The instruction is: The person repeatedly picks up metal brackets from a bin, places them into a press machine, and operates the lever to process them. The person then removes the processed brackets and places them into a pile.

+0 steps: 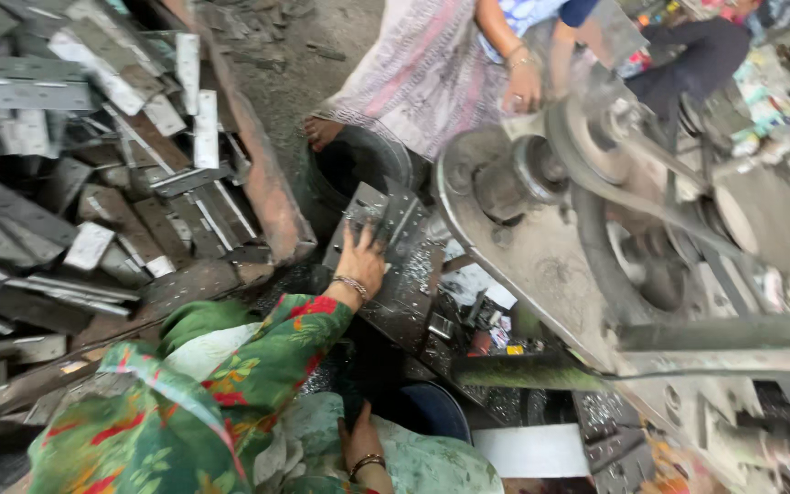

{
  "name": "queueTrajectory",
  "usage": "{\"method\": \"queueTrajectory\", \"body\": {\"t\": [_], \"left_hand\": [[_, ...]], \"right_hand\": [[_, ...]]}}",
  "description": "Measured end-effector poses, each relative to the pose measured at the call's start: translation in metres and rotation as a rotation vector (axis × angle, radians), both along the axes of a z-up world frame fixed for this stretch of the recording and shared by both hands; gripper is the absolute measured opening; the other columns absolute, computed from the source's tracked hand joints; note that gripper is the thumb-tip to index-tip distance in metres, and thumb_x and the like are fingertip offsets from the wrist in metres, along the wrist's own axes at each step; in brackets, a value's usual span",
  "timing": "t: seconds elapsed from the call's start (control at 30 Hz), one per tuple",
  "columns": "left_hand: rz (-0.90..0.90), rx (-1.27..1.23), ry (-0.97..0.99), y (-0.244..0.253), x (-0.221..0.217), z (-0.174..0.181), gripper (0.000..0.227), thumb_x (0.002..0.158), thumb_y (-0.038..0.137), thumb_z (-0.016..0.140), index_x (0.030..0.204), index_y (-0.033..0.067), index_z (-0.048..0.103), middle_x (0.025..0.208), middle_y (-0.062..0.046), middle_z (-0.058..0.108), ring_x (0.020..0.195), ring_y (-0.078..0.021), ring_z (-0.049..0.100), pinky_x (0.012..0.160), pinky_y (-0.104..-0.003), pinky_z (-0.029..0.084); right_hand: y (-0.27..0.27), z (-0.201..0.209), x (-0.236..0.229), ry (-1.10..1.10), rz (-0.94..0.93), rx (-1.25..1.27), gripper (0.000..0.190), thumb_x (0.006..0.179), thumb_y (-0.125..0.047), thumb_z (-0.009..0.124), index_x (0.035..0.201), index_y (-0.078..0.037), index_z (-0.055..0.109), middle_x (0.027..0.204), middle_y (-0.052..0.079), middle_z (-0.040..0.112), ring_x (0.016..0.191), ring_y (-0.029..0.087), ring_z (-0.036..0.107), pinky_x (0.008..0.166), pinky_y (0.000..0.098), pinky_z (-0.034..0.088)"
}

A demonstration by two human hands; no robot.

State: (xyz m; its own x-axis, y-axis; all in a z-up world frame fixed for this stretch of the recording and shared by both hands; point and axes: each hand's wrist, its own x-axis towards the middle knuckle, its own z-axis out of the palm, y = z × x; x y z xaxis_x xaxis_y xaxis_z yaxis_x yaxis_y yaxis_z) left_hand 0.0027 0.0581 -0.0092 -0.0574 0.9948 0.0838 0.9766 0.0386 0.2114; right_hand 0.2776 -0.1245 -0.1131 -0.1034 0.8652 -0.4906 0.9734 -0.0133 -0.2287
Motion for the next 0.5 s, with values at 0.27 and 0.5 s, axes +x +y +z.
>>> {"method": "queueTrajectory", "body": {"t": [0.27,0.5], "left_hand": [[0.063,0.057,-0.169,-0.028,-0.036,0.018,0.034,0.095,0.032,0.059,0.117,0.0115,0.075,0.135,-0.009,0.065,0.141,-0.0368,0.043,0.110,-0.068,0.033],[0.409,0.011,-0.154,-0.079,-0.203,-0.011,0.022,0.090,0.029,0.068,0.103,0.0151,0.080,0.103,-0.008,0.076,0.113,-0.0302,0.066,0.087,-0.050,0.054]], "right_hand": [[-0.004,-0.015,-0.004,0.082,-0.021,0.002,0.071,0.089,-0.045,0.067,0.146,-0.014,0.037,0.094,0.025,0.074,0.087,0.042,0.075,0.077,0.0495,0.057],[0.030,0.030,0.014,0.040,-0.048,0.021,0.065,0.090,-0.045,0.065,0.145,-0.018,0.042,0.087,0.022,0.077,0.081,0.039,0.077,0.074,0.0474,0.057]]}}
